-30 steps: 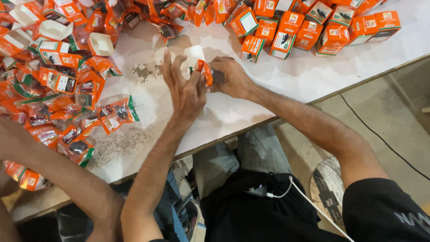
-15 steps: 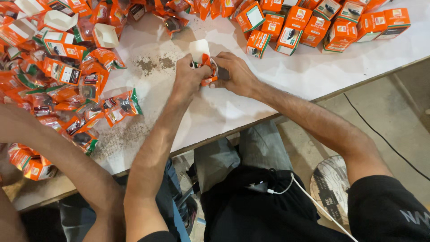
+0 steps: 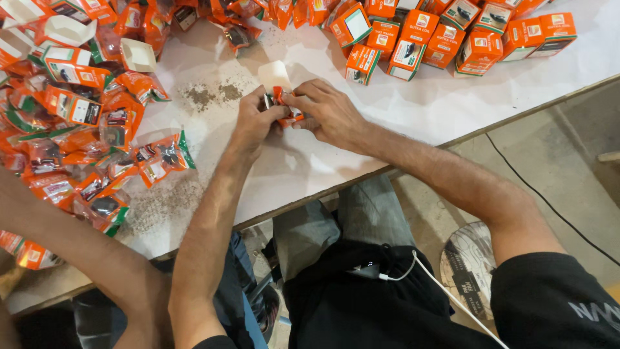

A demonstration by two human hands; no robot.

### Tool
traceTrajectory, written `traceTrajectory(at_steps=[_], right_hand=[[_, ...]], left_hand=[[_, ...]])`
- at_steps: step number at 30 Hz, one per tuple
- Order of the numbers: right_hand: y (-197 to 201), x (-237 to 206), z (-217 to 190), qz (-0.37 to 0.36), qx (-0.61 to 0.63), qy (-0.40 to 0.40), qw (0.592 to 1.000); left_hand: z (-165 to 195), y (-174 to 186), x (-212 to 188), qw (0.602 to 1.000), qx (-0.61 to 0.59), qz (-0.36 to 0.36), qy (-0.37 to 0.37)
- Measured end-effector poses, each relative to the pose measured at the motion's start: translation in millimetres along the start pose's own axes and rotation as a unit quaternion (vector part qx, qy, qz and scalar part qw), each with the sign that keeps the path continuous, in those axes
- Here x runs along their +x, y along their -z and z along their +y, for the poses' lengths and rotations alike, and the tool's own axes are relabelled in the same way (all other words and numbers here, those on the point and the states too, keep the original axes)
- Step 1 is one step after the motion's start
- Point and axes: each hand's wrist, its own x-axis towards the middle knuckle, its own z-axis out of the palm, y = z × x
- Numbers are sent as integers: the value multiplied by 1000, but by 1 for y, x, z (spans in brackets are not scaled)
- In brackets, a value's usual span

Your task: The person picks small orange blister packs from a pile on the table and places them into small orange cardboard boxes, folding the box flaps closed and setting finished boxes with the pile. The person repeats this packing cycle continuously with both hands.

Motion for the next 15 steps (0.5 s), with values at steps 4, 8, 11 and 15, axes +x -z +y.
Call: traceTrajectory(at_steps=[4, 8, 11, 15], right_hand=[[3, 2, -3, 7, -94, 48, 994], [5, 4, -5, 16, -63, 35, 997], [3, 4, -5, 20, -15, -14, 1000], [-1, 2, 0, -4, 50, -88, 995]], left_hand=[[4, 14, -3, 988, -132, -13, 76], [-2, 16, 9, 998, 10, 19, 67], [-11, 8, 14, 996, 82, 29, 9], [-17, -2, -1, 925, 297, 73, -224]])
